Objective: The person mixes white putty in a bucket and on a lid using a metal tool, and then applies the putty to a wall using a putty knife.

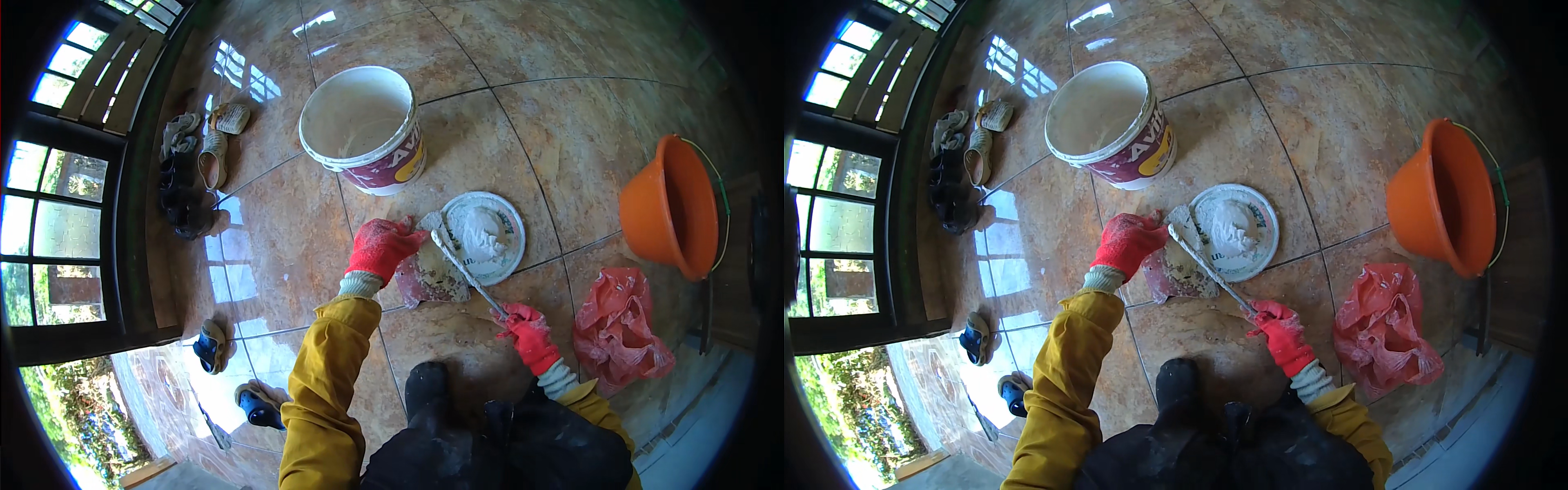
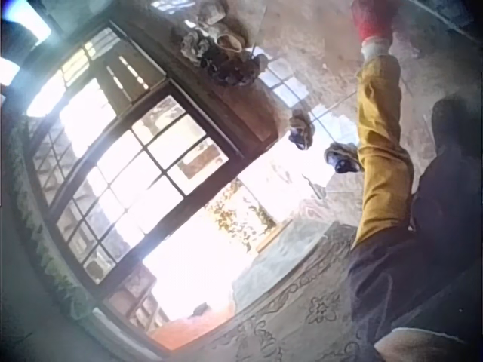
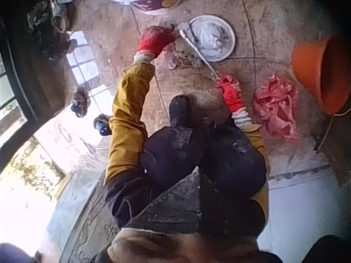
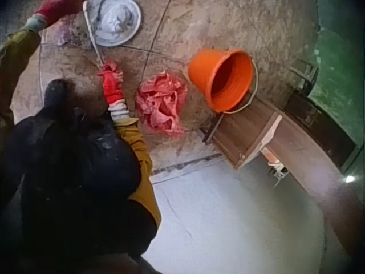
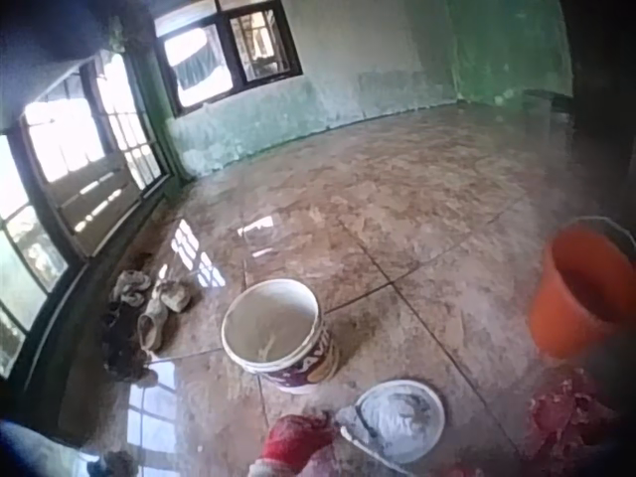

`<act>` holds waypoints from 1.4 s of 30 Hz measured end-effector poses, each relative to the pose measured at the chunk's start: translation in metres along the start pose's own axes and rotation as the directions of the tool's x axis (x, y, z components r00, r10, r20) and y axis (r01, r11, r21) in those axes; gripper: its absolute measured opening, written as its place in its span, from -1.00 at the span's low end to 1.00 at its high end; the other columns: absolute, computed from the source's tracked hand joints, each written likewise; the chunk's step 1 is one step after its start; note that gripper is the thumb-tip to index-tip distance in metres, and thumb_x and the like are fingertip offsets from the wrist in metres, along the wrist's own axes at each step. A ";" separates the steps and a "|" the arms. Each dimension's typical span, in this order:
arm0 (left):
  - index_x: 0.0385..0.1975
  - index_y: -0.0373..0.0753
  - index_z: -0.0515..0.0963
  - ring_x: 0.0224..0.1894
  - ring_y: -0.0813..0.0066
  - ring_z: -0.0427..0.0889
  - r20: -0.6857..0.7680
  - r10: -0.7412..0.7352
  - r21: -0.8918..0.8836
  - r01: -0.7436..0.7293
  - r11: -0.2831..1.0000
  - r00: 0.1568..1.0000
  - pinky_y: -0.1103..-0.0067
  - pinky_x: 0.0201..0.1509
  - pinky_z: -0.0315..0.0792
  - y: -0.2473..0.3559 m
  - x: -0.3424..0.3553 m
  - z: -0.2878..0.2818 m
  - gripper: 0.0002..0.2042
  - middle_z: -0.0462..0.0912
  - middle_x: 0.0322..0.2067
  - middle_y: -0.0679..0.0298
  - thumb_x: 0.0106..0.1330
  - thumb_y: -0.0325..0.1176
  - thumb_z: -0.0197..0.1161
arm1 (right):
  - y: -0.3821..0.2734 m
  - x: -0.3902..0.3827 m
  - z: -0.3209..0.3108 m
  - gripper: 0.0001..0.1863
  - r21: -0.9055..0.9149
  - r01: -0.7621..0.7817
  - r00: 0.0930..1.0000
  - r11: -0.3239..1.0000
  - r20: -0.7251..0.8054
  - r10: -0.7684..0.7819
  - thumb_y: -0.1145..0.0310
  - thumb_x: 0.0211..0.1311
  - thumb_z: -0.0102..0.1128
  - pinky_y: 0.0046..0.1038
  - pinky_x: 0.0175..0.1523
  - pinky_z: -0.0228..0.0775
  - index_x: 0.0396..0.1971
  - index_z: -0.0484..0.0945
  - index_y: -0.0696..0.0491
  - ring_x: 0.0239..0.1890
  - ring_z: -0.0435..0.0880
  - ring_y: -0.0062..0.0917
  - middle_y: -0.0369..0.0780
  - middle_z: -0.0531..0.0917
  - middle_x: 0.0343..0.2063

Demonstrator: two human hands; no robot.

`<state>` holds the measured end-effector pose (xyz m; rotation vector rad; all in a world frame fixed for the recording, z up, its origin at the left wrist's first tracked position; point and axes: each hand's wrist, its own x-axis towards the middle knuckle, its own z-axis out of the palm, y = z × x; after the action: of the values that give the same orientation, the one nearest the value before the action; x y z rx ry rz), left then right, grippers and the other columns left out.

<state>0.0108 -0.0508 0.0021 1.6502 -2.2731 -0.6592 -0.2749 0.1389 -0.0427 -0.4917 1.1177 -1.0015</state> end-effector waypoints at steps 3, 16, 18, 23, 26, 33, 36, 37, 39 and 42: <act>-0.57 -0.22 0.56 -0.49 -0.04 0.42 -0.073 0.115 0.087 -0.108 0.990 0.991 0.30 -0.39 0.31 -0.024 -0.003 0.009 -0.65 0.48 -0.62 0.01 0.16 -0.03 0.13 | 0.004 0.005 0.008 -0.73 -0.008 -0.045 0.998 0.999 0.047 0.045 0.51 0.23 0.01 -0.41 -0.25 0.58 -0.06 0.43 0.17 -0.06 0.57 -0.37 -0.12 0.56 -0.12; -0.03 -0.16 0.48 -0.20 0.23 0.50 0.245 -0.138 -0.403 0.231 0.886 0.960 0.50 -0.06 0.35 -0.008 -0.034 -0.010 -0.69 0.56 -0.30 0.07 0.30 -0.28 -0.08 | -0.037 -0.013 0.012 -0.70 -0.030 0.043 0.997 0.999 0.073 -0.041 0.58 0.17 0.02 -0.44 -0.22 0.57 -0.07 0.48 0.13 -0.09 0.57 -0.43 -0.19 0.53 -0.11; -0.02 -0.16 0.47 -0.10 0.26 0.46 0.244 -0.147 -0.453 0.247 0.857 0.959 0.54 0.00 0.32 0.012 -0.038 -0.026 -0.68 0.52 -0.18 0.05 0.33 -0.32 -0.16 | -0.048 -0.018 0.001 -0.68 -0.089 0.142 0.988 0.986 0.074 -0.136 0.63 0.12 0.05 -0.47 -0.24 0.57 -0.09 0.50 0.13 -0.12 0.56 -0.47 -0.21 0.53 -0.17; -0.16 -0.28 0.52 -0.41 0.46 0.45 -0.026 -0.117 -0.572 0.081 0.816 0.993 0.53 -0.26 0.33 0.025 -0.040 -0.035 -0.52 0.46 -0.48 0.24 0.24 0.07 0.03 | -0.080 -0.030 -0.005 -0.68 -0.202 0.264 0.964 0.943 0.045 -0.260 0.70 0.04 0.06 -0.49 -0.22 0.55 -0.20 0.54 0.06 -0.29 0.50 -0.57 -0.23 0.47 -0.21; -0.08 -0.24 0.49 -0.39 0.40 0.47 0.389 -0.406 -0.642 0.559 0.524 0.827 0.50 -0.24 0.34 0.066 -0.034 -0.070 -0.58 0.48 -0.43 0.18 0.32 -0.03 -0.06 | -0.094 -0.035 0.001 -0.66 -0.228 0.296 0.953 0.927 0.010 -0.302 0.72 0.02 0.06 -0.48 -0.23 0.54 -0.19 0.53 0.06 -0.31 0.49 -0.58 -0.24 0.47 -0.23; 0.14 -0.15 0.32 0.03 0.16 0.45 -0.043 0.006 -0.430 -0.024 0.902 0.999 0.46 0.10 0.30 0.052 -0.044 -0.065 -0.63 0.44 0.03 0.06 0.36 -0.29 -0.17 | -0.105 -0.035 0.007 -0.66 -0.223 0.396 0.918 0.891 0.075 -0.389 0.74 0.00 0.06 -0.50 -0.26 0.52 -0.23 0.56 0.05 -0.32 0.49 -0.60 -0.26 0.47 -0.25; 0.18 -0.16 0.28 0.10 0.14 0.41 -0.241 0.228 -0.232 -0.284 0.930 0.943 0.45 0.15 0.28 0.048 -0.042 -0.063 -0.59 0.38 0.11 0.07 0.31 -0.34 -0.11 | -0.110 -0.037 0.005 -0.65 -0.288 0.394 0.916 0.873 0.044 -0.399 0.76 -0.02 0.05 -0.52 -0.29 0.51 -0.25 0.57 0.04 -0.33 0.49 -0.61 -0.28 0.47 -0.28; 0.18 -0.17 0.26 0.11 0.14 0.40 -0.289 0.281 -0.151 -0.334 0.930 0.915 0.45 0.16 0.28 0.047 -0.041 -0.063 -0.58 0.36 0.13 0.07 0.29 -0.37 -0.09 | -0.111 -0.038 0.002 -0.65 -0.344 0.387 0.915 0.856 0.025 -0.403 0.76 -0.03 0.05 -0.53 -0.30 0.50 -0.26 0.57 0.04 -0.33 0.49 -0.61 -0.28 0.47 -0.29; 0.17 -0.19 0.26 0.12 0.15 0.40 -0.301 0.328 -0.090 -0.369 0.925 0.896 0.45 0.16 0.28 0.040 -0.038 -0.062 -0.57 0.34 0.15 0.07 0.27 -0.39 -0.06 | -0.117 -0.042 0.001 -0.65 -0.399 0.379 0.912 0.835 0.009 -0.410 0.77 -0.04 0.05 -0.54 -0.30 0.49 -0.27 0.57 0.04 -0.33 0.50 -0.61 -0.28 0.47 -0.30; 0.15 -0.21 0.27 0.12 0.16 0.40 -0.301 0.368 -0.030 -0.395 0.918 0.880 0.45 0.16 0.29 0.043 -0.036 -0.065 -0.57 0.33 0.16 0.08 0.24 -0.42 -0.03 | -0.130 -0.046 0.000 -0.64 -0.445 0.417 0.885 0.793 0.000 -0.466 0.77 -0.07 0.08 -0.56 -0.32 0.47 -0.28 0.57 0.06 -0.33 0.52 -0.58 -0.27 0.48 -0.31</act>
<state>0.0163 -0.0196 0.0816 1.1176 -2.2191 -0.3880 -0.3326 0.1141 0.0796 -1.1148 1.3685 -1.1952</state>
